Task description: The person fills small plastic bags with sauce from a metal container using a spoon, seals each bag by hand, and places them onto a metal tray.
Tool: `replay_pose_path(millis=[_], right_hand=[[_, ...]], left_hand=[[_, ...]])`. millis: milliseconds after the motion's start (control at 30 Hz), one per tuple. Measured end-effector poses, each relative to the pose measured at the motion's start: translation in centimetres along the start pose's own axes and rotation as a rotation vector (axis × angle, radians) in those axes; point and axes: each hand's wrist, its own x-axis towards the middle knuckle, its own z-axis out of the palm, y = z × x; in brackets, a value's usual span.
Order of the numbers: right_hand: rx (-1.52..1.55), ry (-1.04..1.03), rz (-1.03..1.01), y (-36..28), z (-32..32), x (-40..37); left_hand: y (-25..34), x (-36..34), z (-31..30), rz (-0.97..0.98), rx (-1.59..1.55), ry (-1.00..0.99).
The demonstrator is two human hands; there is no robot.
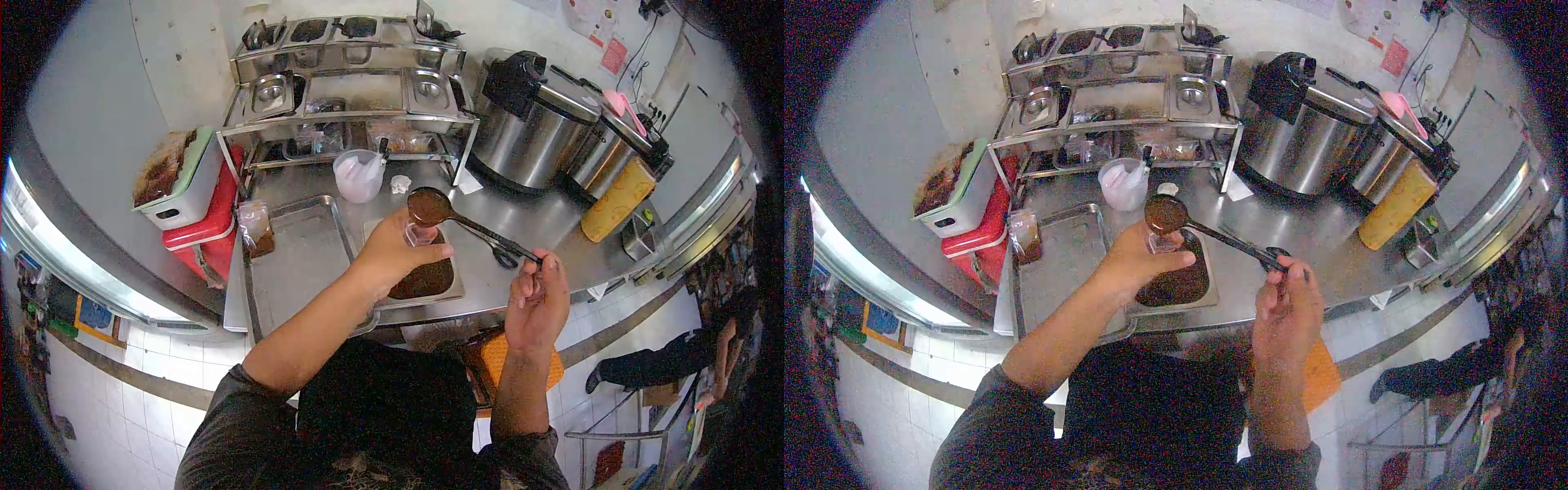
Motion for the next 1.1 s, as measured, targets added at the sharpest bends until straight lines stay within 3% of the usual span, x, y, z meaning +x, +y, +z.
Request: replay_pose_path(millis=[367, 967, 1100], right_hand=[[-0.264, -0.114, -0.178, 0.4, 0.3, -0.9], [-1.045, -0.582, -0.828, -0.5, 0.4, -0.6], [-1.034, -0.571, -0.808, -0.3, 0.5, -0.6]], left_hand=[[-0.6, 0.6, -0.7, -0.010, -0.109, -0.032], [-1.5, 1.4, -1.7, -0.034, -0.060, 0.067], [-1.9, 1.6, -2.0, 0.003, -0.019, 0.076]])
